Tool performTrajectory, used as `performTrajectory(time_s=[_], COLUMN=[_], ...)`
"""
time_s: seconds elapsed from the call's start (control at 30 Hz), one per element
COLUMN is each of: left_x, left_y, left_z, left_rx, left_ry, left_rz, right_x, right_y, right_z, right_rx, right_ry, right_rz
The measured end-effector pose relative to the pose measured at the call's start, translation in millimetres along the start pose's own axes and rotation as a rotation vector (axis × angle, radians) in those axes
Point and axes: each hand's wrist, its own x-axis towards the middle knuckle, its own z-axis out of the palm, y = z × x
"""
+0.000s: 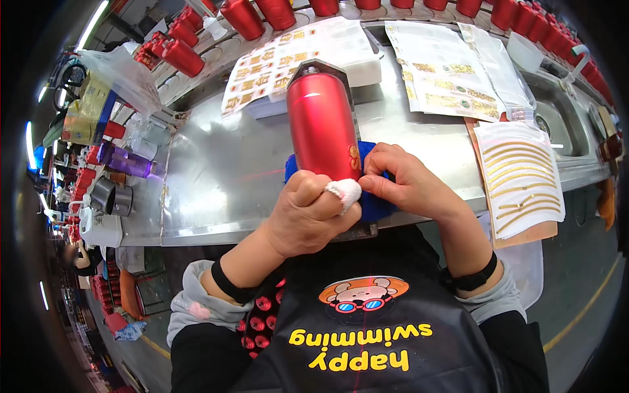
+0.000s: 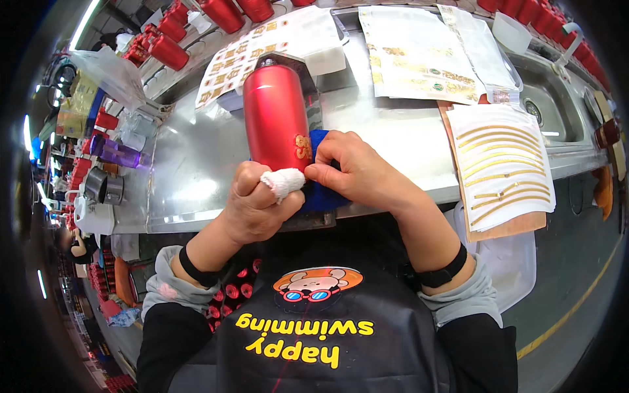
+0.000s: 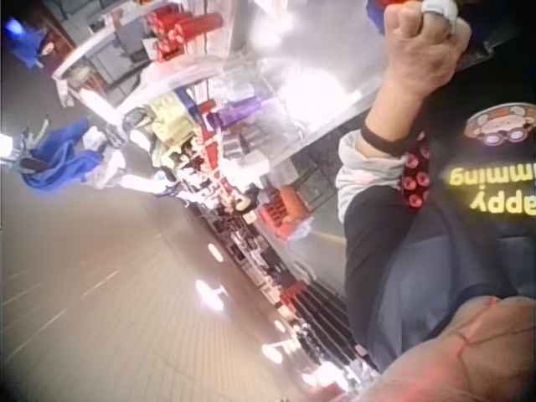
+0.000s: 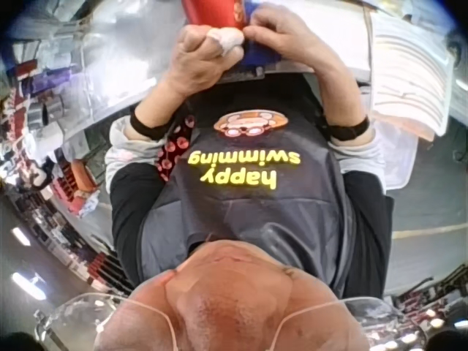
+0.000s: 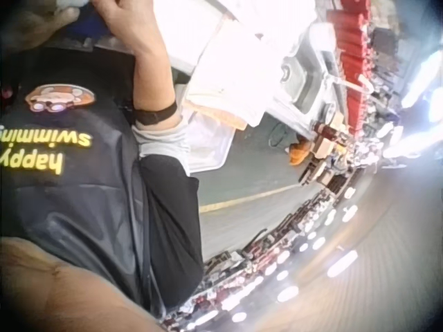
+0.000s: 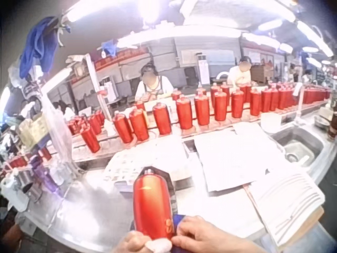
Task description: Applying decorative gold labels and trim to red metallic canisters in a production line setting.
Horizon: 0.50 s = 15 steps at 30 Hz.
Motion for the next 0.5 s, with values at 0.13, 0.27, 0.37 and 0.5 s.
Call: performTrajectory(time_s=[0.13, 0.27, 0.37, 0.5], left_x=[-20.4, -24.9, -20.7, -23.7], left_y=[4.1, 11.1, 13.1, 14.9], left_z=[-1.2, 3.0, 4.2, 2.3], left_rx=[-0.025, -0.040, -0.160, -0.316], left_ry=[0.081, 0.138, 0.112, 0.088], left_rz=[-0.129, -0.389, -0.605, -0.696], right_x=[-3.1, -7.1, -5.6, -3.7], right_y=[2.4, 1.6, 1.0, -3.3], right_z=[-0.1, 11.4, 17.7, 20.4], right_rx=[0.042, -0.050, -0.086, -0.143], right_ry=[-0.002, 0.177, 0.230, 0.252], right_rz=[-0.030, -0.165, -0.182, -0.265])
